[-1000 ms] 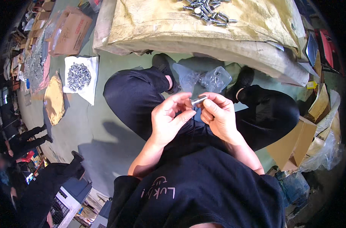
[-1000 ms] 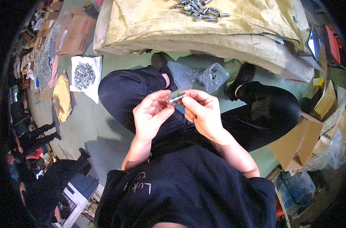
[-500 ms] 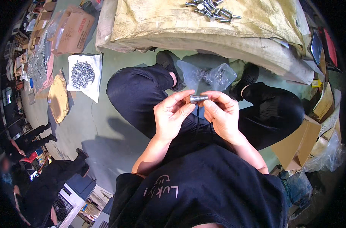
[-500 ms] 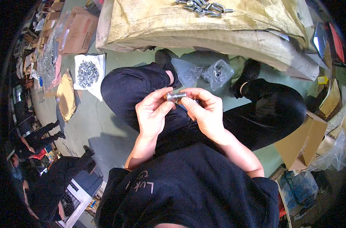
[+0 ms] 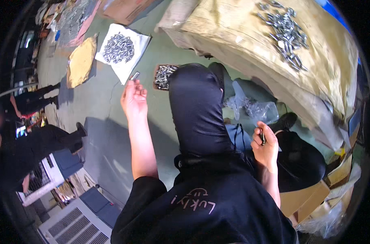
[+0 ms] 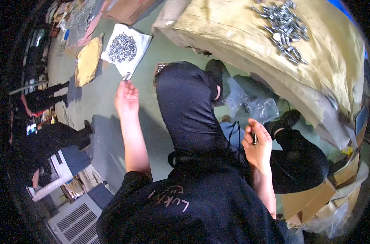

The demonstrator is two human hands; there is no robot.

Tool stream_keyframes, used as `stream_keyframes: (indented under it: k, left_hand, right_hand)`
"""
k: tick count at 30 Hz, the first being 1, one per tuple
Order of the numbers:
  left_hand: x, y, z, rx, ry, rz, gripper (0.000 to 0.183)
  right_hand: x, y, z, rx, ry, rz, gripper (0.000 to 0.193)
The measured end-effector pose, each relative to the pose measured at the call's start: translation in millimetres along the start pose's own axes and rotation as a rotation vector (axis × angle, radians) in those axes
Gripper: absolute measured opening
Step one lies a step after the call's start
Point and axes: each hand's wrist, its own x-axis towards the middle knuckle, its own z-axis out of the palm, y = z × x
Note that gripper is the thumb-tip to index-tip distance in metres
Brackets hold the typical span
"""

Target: Sorting and inspecting small metal bolts and fittings on a factory floor.

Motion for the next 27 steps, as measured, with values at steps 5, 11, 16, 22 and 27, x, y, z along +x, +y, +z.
stream_keyframes:
  k: [5, 11, 16, 22, 27]
  left_hand:
    - [88.0, -105.7, -119.2, 0.154, 0.285, -0.301, 0.010]
    - [111.1, -170.7, -132.1, 0.400, 0.358, -0.432, 0.038]
    - [128.9, -178.4, -199.8, 0.475, 0.088, -0.397, 0.050]
    - [113.1, -128.6, -168.1, 0.199, 0.058, -0.450, 0.041]
    - [33.2, -26.0, -17.6, 0.392, 0.070, 0.112, 0.037]
  right_hand:
    - [26.6, 13.0, -18.4, 0.137, 0.086, 0.252, 0.020]
    - [30.2, 6.0, -14.4, 0.179, -0.109, 0.178, 0.044]
    - [36.0, 2.3, 3.0, 0.366, -0.287, 0.099, 0.050]
    - [36.2, -10.1, 3.5, 0.408, -0.280, 0.054, 0.053]
    - [42.1, -33.3, -41.1, 0.423, -0.087, -0.070, 0.046]
